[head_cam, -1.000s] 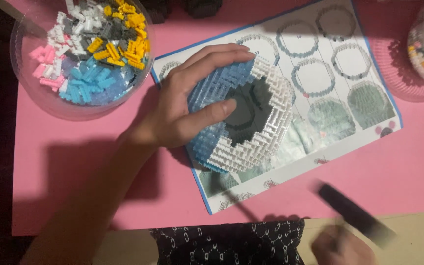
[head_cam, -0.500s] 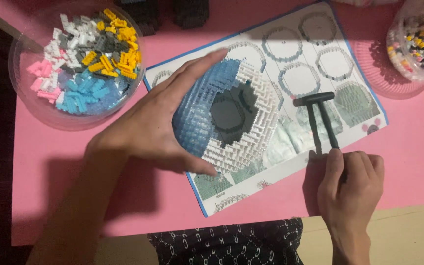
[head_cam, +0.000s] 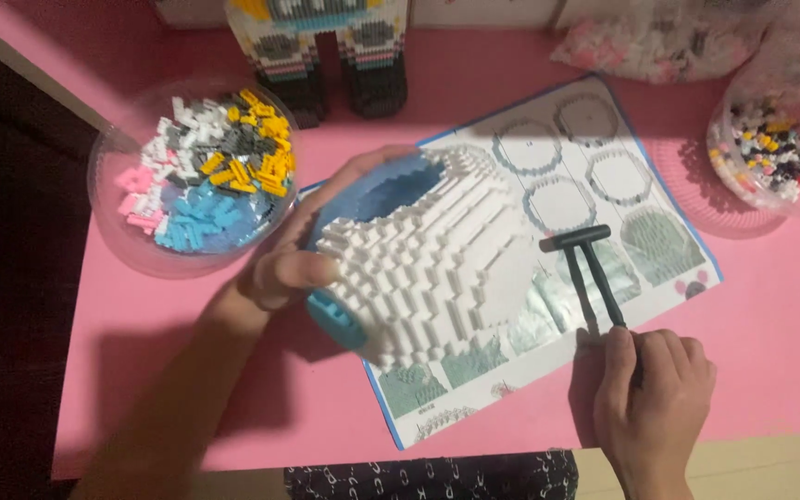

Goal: Assemble a character figure using small plastic building blocks and a tiny hammer following instructions.

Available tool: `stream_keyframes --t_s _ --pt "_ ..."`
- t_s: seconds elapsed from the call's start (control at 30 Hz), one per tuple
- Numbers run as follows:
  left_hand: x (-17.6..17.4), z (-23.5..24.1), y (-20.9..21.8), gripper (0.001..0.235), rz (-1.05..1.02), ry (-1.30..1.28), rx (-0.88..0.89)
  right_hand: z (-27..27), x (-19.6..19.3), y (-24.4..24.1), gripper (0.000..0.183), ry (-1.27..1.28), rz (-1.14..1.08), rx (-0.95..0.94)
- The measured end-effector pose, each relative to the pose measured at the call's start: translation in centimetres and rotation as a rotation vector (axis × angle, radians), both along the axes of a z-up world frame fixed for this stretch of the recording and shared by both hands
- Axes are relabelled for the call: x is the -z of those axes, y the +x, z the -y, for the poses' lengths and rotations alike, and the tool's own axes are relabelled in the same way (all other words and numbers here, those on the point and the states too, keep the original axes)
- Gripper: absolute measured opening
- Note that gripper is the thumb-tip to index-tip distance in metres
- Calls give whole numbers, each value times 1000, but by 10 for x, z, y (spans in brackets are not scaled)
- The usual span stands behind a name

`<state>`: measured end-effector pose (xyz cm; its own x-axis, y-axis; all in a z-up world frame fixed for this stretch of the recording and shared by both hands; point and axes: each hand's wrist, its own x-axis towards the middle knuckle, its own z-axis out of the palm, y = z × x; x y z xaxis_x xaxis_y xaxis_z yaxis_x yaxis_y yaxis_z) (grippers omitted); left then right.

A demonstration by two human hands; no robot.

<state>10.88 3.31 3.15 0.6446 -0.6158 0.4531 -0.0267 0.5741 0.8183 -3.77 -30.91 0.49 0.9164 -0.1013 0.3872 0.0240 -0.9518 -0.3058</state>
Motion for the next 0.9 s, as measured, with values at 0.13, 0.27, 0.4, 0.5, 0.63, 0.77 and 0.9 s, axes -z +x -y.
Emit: stream_keyframes --t_s 0.13,0.27,0.4,0.5,0.63,0.77,0.9 --pt "-17 -1 -11 106 -179 -44 124 0 0 0 17 -13 -31 29" --pt "-26 4 -15 116 -358 -189 272 -1 0 1 13 -10 -21 41" --pt "-10 2 -9 113 -375 -194 248 -2 0 2 12 -4 -20 51" --pt "-18 -1 -18 113 -479 -204 202 -3 -1 2 15 15 -2 59" --pt "-20 -2 -18 119 -545 -222 244 0 4 2 14 6 -6 72" --pt "-16 -1 -13 122 -522 -196 252 -1 1 3 18 9 -88 128" --pt "3 -2 0 122 -387 -180 251 2 7 1 15 15 -17 75"
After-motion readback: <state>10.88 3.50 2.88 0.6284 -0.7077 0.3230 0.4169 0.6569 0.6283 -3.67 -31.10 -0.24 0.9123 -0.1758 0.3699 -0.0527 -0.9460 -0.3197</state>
